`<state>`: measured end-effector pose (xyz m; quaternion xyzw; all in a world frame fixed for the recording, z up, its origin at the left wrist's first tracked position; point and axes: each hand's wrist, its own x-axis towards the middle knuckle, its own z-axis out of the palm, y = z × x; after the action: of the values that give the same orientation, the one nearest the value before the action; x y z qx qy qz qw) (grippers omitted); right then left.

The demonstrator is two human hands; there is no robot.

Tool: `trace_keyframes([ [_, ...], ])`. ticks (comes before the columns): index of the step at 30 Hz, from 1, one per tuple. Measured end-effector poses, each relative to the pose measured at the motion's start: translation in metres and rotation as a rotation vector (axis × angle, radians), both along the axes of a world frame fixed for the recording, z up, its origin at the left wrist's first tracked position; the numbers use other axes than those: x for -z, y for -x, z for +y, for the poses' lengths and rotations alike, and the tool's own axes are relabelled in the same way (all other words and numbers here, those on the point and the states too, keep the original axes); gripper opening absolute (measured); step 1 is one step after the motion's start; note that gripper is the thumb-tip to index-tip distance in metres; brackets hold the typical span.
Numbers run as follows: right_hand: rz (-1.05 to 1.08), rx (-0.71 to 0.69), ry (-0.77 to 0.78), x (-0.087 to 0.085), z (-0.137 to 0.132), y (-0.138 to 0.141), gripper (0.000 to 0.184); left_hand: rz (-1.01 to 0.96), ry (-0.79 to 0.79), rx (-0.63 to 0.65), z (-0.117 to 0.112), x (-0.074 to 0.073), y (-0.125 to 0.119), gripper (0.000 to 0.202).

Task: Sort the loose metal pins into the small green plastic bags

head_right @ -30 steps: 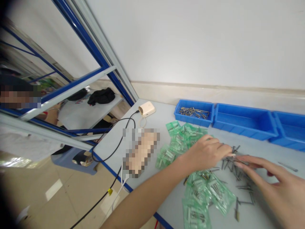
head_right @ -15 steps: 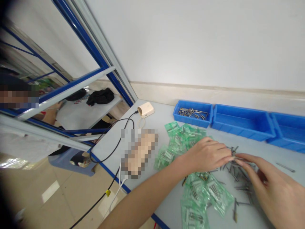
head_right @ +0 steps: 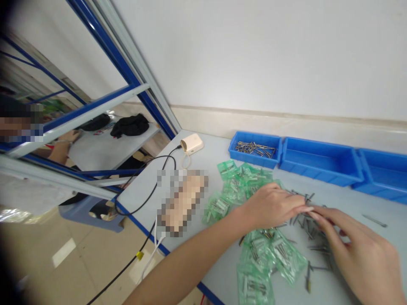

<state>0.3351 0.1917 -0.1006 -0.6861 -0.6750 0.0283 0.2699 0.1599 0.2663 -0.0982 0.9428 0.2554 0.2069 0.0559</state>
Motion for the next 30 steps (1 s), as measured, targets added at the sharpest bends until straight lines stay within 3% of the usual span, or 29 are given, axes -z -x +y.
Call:
trace_keyframes([
  [4,-0.024,-0.021,-0.108,-0.018,0.002,0.011,0.065,0.005,0.019,-0.023,0.000,0.000,-0.003,0.041],
  [8,0.008,-0.037,-0.085,-0.024,0.005,0.012,0.065,-0.035,0.019,-0.010,-0.002,-0.001,-0.002,0.039],
  [12,0.050,-0.020,-0.022,-0.021,0.006,0.011,0.065,-0.045,-0.011,0.015,0.000,-0.002,0.001,0.033],
  [15,0.037,-0.009,0.019,-0.016,0.004,0.010,0.063,-0.045,-0.010,-0.012,0.002,-0.001,0.002,0.040],
  [21,-0.018,-0.005,-0.015,-0.008,0.002,0.007,0.060,-0.061,0.012,-0.019,0.001,-0.001,0.000,0.045],
  [25,-0.014,0.000,-0.004,-0.009,0.003,0.008,0.060,-0.018,-0.012,0.019,0.000,-0.002,0.001,0.040],
  [30,0.020,0.035,-0.053,-0.010,-0.002,0.013,0.054,-0.025,-0.011,-0.028,0.001,-0.002,0.001,0.049],
])
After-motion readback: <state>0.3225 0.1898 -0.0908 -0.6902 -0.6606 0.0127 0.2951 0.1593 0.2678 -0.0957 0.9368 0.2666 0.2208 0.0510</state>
